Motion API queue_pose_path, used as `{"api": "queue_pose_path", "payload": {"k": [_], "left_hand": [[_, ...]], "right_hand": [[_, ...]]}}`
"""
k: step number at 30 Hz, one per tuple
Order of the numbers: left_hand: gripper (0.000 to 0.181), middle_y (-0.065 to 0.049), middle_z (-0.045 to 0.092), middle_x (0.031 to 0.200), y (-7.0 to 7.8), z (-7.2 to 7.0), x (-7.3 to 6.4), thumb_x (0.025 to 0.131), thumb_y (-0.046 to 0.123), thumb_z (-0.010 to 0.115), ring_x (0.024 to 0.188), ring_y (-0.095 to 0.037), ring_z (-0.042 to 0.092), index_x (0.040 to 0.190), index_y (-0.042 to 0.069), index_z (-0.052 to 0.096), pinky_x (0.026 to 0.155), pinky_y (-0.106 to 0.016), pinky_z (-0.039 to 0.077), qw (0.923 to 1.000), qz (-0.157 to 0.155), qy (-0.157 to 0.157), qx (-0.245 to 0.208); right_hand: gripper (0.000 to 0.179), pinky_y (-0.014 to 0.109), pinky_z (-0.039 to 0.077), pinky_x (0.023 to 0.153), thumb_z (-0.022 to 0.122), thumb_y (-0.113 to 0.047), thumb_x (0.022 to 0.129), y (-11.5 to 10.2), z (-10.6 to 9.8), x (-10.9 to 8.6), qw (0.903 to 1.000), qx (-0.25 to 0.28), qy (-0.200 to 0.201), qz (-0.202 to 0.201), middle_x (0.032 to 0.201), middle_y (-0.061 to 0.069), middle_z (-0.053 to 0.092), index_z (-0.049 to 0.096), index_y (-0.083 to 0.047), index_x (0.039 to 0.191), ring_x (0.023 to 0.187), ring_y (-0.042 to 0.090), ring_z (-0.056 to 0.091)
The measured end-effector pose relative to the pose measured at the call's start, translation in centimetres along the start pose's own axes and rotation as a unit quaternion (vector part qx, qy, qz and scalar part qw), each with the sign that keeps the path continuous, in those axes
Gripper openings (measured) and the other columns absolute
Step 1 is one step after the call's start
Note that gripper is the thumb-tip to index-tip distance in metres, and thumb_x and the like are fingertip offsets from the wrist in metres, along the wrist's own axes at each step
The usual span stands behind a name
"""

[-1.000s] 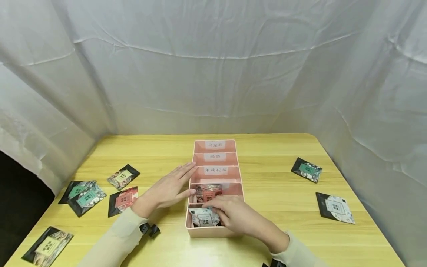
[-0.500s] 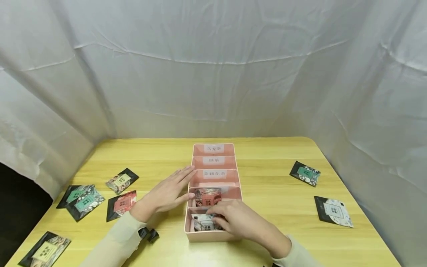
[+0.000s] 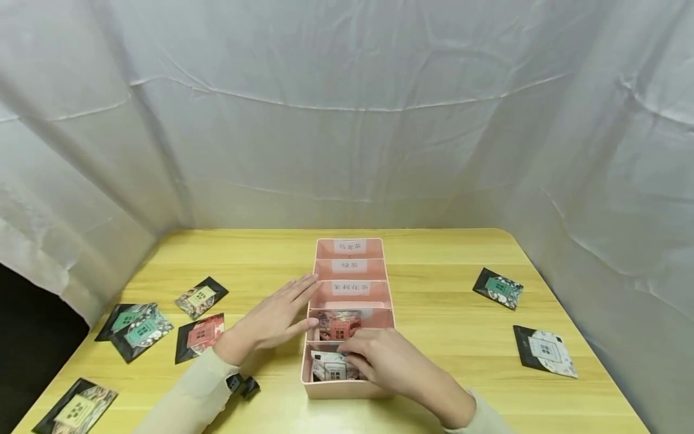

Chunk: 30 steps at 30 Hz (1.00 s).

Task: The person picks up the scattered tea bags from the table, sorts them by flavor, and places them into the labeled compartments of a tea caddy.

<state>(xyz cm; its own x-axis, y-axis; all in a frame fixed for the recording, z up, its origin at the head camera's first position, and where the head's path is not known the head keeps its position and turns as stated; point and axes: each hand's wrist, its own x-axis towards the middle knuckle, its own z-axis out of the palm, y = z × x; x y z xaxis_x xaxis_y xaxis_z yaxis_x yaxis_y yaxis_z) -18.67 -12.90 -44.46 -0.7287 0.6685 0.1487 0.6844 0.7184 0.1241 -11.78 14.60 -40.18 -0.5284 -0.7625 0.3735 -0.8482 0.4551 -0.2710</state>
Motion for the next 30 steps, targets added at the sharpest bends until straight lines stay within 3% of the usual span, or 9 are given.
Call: {"api": "queue_pose_path", "payload": {"k": [6, 10, 18, 23, 30], "left_hand": [[0.082, -0.013, 0.017, 0.161, 0.1, 0.0, 0.5, 0.100, 0.064, 0.024, 0.148, -0.026, 0.015, 0.156, 0.005, 0.017, 0.119, -0.040, 0.013, 1.0000, 0.003, 0.002, -0.002], [0.082, -0.013, 0.017, 0.161, 0.0, 0.1, 0.6, 0.100, 0.063, 0.024, 0.148, -0.026, 0.013, 0.156, 0.005, 0.017, 0.119, -0.041, 0.014, 1.0000, 0.007, 0.005, -0.003], [0.082, -0.013, 0.019, 0.161, -0.2, 0.2, -0.2, 0.100, 0.063, 0.027, 0.148, -0.025, 0.015, 0.155, 0.004, 0.021, 0.119, -0.042, 0.015, 0.9998, -0.002, 0.014, -0.011], [0.081, -0.014, 0.019, 0.161, -0.2, 0.3, -0.3, 0.100, 0.063, 0.027, 0.148, -0.026, 0.017, 0.155, 0.003, 0.022, 0.119, -0.042, 0.016, 0.9999, 0.002, 0.015, -0.006], [0.082, -0.013, 0.018, 0.161, -0.2, 0.2, 0.0, 0.100, 0.064, 0.025, 0.148, -0.025, 0.015, 0.156, 0.006, 0.017, 0.119, -0.040, 0.013, 0.9999, 0.002, 0.010, -0.003]], "right_hand": [[0.016, 0.023, 0.056, 0.069, 0.073, -0.012, 0.087, 0.8, -1.1, -0.2, 0.9992, -0.024, 0.031, 0.001, 0.092, -0.010, 0.068, 0.074, -0.015, 0.103, 0.078, 0.002, 0.063], [0.016, 0.028, 0.058, 0.071, 0.071, -0.016, 0.090, 1.5, -1.7, -0.4, 0.9980, -0.034, 0.043, 0.033, 0.096, -0.008, 0.070, 0.073, -0.016, 0.105, 0.082, 0.004, 0.064], [0.017, 0.024, 0.055, 0.065, 0.072, -0.020, 0.090, 3.6, -3.2, -0.9, 0.9929, -0.025, 0.060, 0.100, 0.095, -0.008, 0.071, 0.073, -0.017, 0.106, 0.077, 0.000, 0.061], [0.020, 0.033, 0.058, 0.072, 0.073, -0.020, 0.089, 5.7, -4.4, -1.6, 0.9857, -0.033, 0.079, 0.145, 0.098, -0.006, 0.072, 0.073, -0.015, 0.109, 0.085, 0.008, 0.066], [0.022, 0.038, 0.055, 0.066, 0.073, -0.020, 0.090, 8.7, -5.5, -2.9, 0.9746, -0.040, 0.114, 0.189, 0.103, 0.000, 0.073, 0.072, -0.013, 0.110, 0.088, 0.019, 0.068]]}}
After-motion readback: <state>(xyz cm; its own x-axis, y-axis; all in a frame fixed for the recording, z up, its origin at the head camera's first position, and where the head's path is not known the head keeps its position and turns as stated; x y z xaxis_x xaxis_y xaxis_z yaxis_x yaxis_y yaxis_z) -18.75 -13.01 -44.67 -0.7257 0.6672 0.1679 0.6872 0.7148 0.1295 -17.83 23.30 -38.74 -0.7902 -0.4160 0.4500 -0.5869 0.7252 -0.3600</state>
